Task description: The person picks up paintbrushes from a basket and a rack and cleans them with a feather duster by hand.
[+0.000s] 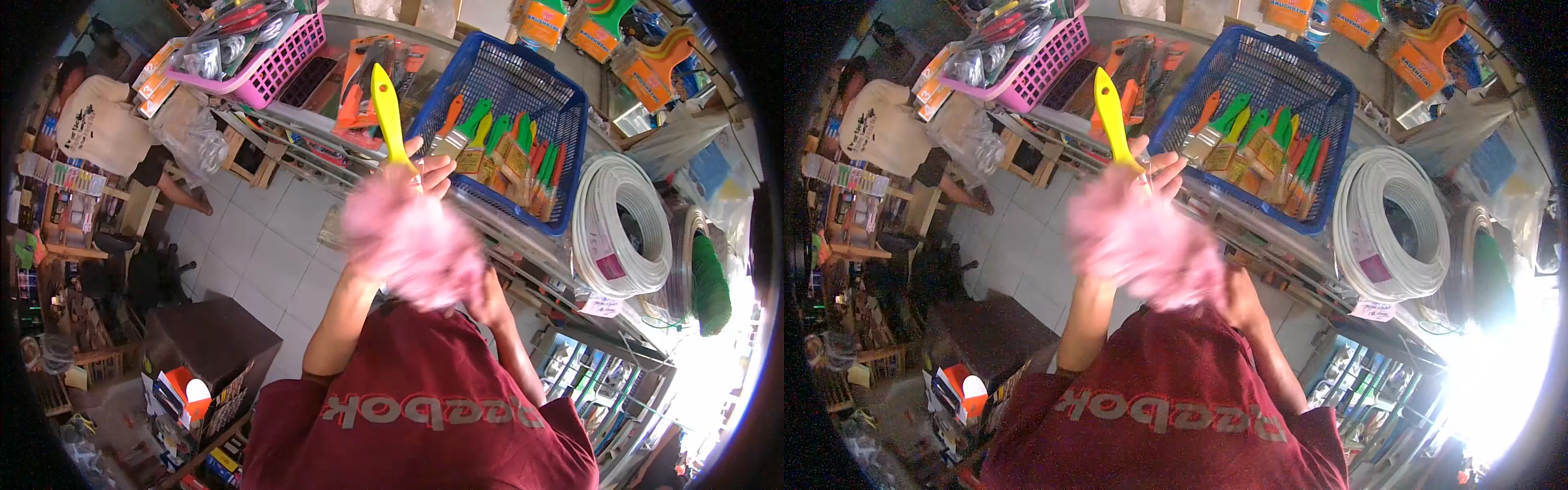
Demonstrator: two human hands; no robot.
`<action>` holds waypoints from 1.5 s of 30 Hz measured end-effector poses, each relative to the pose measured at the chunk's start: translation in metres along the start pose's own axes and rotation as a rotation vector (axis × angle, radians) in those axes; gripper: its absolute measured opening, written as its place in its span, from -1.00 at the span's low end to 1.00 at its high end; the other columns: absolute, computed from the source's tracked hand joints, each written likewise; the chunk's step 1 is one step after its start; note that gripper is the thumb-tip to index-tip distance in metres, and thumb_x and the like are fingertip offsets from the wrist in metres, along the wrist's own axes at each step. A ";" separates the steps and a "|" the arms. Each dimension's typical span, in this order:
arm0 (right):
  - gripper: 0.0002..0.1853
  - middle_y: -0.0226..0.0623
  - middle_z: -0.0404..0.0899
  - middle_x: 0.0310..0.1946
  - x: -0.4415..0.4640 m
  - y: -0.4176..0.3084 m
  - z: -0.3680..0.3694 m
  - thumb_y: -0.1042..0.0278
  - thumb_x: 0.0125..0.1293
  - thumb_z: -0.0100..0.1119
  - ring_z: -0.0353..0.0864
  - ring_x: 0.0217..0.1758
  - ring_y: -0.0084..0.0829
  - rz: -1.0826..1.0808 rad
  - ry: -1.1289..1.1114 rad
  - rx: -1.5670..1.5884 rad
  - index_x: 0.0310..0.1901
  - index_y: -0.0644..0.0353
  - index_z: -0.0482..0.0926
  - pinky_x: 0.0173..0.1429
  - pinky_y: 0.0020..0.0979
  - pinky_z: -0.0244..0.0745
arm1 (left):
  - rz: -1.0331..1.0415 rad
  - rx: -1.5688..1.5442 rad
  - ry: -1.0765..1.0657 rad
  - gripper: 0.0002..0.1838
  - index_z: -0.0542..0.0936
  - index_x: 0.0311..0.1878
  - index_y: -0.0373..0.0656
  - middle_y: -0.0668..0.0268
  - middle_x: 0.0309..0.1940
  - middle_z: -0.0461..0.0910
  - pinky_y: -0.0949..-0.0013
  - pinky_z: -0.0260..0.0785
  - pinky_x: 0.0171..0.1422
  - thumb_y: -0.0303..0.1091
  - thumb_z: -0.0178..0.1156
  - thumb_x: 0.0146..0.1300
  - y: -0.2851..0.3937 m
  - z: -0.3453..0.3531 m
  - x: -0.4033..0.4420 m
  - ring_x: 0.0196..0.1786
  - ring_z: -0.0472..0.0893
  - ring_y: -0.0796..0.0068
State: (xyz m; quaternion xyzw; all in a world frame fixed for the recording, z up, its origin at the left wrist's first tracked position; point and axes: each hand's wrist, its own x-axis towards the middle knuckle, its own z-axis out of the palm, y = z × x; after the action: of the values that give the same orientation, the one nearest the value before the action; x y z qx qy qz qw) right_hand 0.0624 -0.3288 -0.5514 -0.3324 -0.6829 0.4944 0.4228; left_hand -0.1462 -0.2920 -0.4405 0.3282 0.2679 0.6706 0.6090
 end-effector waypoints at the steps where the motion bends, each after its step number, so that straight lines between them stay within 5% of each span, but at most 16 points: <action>1: -0.64 -0.08 0.51 0.02 -0.001 0.003 -0.001 0.39 0.25 0.05 0.46 0.09 -0.16 0.051 0.003 0.069 0.08 0.25 0.42 0.12 -0.19 0.35 | -0.010 -0.201 0.008 -0.45 0.07 0.40 -0.25 -0.06 0.26 0.29 0.08 0.17 0.41 -0.17 -0.26 0.43 -0.003 -0.001 0.003 0.29 0.36 0.12; 7: -0.67 -0.01 0.53 -0.02 -0.025 0.047 -0.007 0.43 0.32 -0.07 0.48 0.08 -0.11 0.285 0.122 0.104 0.09 0.30 0.43 0.21 -0.27 0.31 | 0.031 -0.309 -0.099 -0.39 0.00 0.40 -0.32 -0.18 0.27 0.21 0.08 0.04 0.46 -0.19 -0.21 0.39 0.002 0.013 -0.002 0.35 0.25 -0.02; 12: -0.48 0.04 0.31 0.19 -0.033 0.066 -0.008 0.45 0.24 -0.11 0.56 -0.18 -0.18 -0.019 0.053 -0.184 0.26 0.38 0.19 -0.06 -0.29 0.47 | 0.007 -0.172 0.108 -0.52 0.30 0.23 -0.19 0.35 -0.02 0.47 0.41 0.36 0.06 -0.08 -0.09 0.38 -0.012 -0.006 -0.017 -0.01 0.47 0.56; 15: -0.61 0.01 0.44 -0.03 -0.030 0.072 0.004 0.40 0.23 -0.04 0.57 -0.19 -0.22 0.156 -0.060 -0.196 0.08 0.35 0.36 -0.09 -0.24 0.47 | -0.096 -0.228 -0.003 -0.32 0.07 0.42 -0.24 0.38 -0.06 0.48 0.45 0.41 -0.10 -0.03 -0.11 0.37 -0.008 -0.004 -0.010 -0.08 0.49 0.60; 19: -0.74 -0.03 0.60 -0.33 0.003 0.035 -0.007 0.32 0.21 0.05 0.58 -0.20 -0.27 0.392 -0.503 -0.643 -0.16 0.31 0.58 -0.13 -0.17 0.46 | -0.251 -0.234 0.311 -0.53 0.37 0.19 -0.20 0.20 -0.23 0.50 0.33 0.45 -0.08 -0.09 -0.07 0.35 -0.010 0.015 0.010 -0.26 0.54 0.42; 22: -0.78 -0.11 0.57 -0.39 0.009 0.062 0.010 0.32 0.22 0.07 0.54 -0.28 -0.35 0.305 -0.100 -0.168 -0.22 0.30 0.56 -0.23 -0.24 0.43 | 0.064 -0.301 0.015 -0.60 0.38 0.16 -0.23 0.17 -0.28 0.53 0.30 0.48 -0.16 -0.25 -0.01 0.32 -0.026 -0.008 0.004 -0.24 0.57 0.34; 23: -0.79 -0.14 0.56 -0.42 0.009 0.062 0.012 0.32 0.22 0.08 0.52 -0.31 -0.38 0.286 -0.045 -0.097 -0.24 0.29 0.56 -0.26 -0.26 0.42 | -0.010 -0.420 0.148 -0.59 0.37 0.17 -0.23 0.18 -0.28 0.54 0.28 0.49 -0.17 -0.26 -0.01 0.31 -0.030 -0.023 -0.005 -0.21 0.58 0.31; 24: -0.80 -0.17 0.55 -0.44 0.011 0.063 0.012 0.32 0.22 0.09 0.51 -0.34 -0.41 0.273 -0.019 -0.075 -0.26 0.29 0.55 -0.29 -0.29 0.41 | 0.002 -0.670 -0.331 -0.65 0.47 0.01 -0.23 0.28 -0.22 0.55 0.49 0.42 -0.05 -0.18 -0.11 0.38 -0.031 -0.026 -0.004 -0.11 0.56 0.49; 26: -0.82 -0.22 0.53 -0.48 0.013 0.071 0.015 0.32 0.23 0.11 0.48 -0.39 -0.46 0.242 0.022 -0.068 -0.30 0.28 0.54 -0.36 -0.34 0.38 | -0.019 -0.713 -0.359 -0.58 0.45 0.06 -0.26 0.27 -0.17 0.57 0.45 0.42 -0.04 -0.12 -0.13 0.37 -0.042 -0.044 -0.002 -0.11 0.56 0.50; 27: -0.82 -0.25 0.52 -0.51 0.012 0.073 0.014 0.32 0.23 0.12 0.46 -0.42 -0.49 0.231 0.038 -0.073 -0.32 0.27 0.53 -0.39 -0.36 0.37 | -0.036 -0.733 -0.360 -0.55 0.44 0.09 -0.28 0.26 -0.15 0.58 0.43 0.42 -0.03 -0.09 -0.14 0.37 -0.049 -0.053 -0.005 -0.11 0.56 0.51; 28: -0.83 -0.27 0.51 -0.53 0.010 0.078 0.016 0.32 0.23 0.13 0.45 -0.44 -0.52 0.219 0.056 -0.080 -0.34 0.27 0.53 -0.42 -0.39 0.36 | -0.183 -0.218 0.201 -0.31 0.32 0.19 -0.28 0.27 -0.13 0.59 0.45 0.43 -0.01 0.17 -0.03 0.24 -0.064 -0.075 -0.020 -0.16 0.58 0.48; 31: -0.82 -0.35 0.49 -0.60 0.004 0.073 0.023 0.31 0.24 0.16 0.40 -0.52 -0.60 0.194 0.174 -0.043 -0.39 0.26 0.51 -0.51 -0.46 0.33 | 0.036 -0.225 0.152 -0.48 0.33 0.23 -0.14 0.28 -0.10 0.52 0.26 0.50 -0.17 -0.03 -0.09 0.31 -0.020 -0.023 -0.010 -0.14 0.57 0.40; 34: -0.77 -0.15 0.56 -0.46 0.007 0.037 0.028 0.23 0.24 0.12 0.49 -0.38 -0.33 0.174 0.128 0.165 -0.29 0.24 0.59 -0.33 -0.27 0.42 | 0.053 -0.210 0.125 -0.51 0.29 0.26 -0.18 0.28 -0.02 0.50 0.33 0.44 0.00 -0.12 -0.12 0.35 0.006 0.004 -0.018 -0.02 0.53 0.40; 38: -0.71 -0.13 0.62 -0.40 0.025 0.056 0.015 0.21 0.23 0.10 0.59 -0.34 -0.13 -0.265 -0.064 -0.509 -0.24 0.31 0.56 -0.27 -0.20 0.49 | 0.112 -0.195 -0.013 -0.52 0.27 0.28 -0.23 0.28 -0.03 0.51 0.40 0.39 0.07 -0.19 -0.07 0.37 -0.015 -0.031 -0.001 0.01 0.52 0.45; 42: -0.84 -0.28 0.56 -0.46 0.025 0.016 0.024 0.37 0.40 -0.08 0.57 -0.52 -0.43 0.453 0.103 0.273 -0.15 0.26 0.45 -0.51 -0.39 0.46 | 0.029 -0.229 0.175 -0.53 0.28 0.27 -0.20 0.28 -0.08 0.50 0.40 0.41 0.02 -0.19 -0.04 0.36 0.016 -0.010 -0.030 -0.04 0.52 0.50; 45: -0.44 0.06 0.38 0.02 0.010 0.044 0.009 0.22 0.21 0.05 0.31 0.17 -0.10 0.178 -0.420 -0.530 0.20 0.33 0.28 0.37 0.01 -0.01 | -0.001 -0.144 0.360 -0.51 0.26 0.28 -0.22 0.23 -0.09 0.51 0.41 0.46 -0.05 -0.16 -0.06 0.37 0.001 -0.035 -0.053 -0.05 0.56 0.46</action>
State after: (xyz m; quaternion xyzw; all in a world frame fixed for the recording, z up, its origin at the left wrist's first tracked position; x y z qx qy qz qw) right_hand 0.0512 -0.3108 -0.5929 -0.3798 -0.8279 0.3926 0.1273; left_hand -0.1718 -0.3435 -0.4684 0.1582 0.3239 0.7357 0.5734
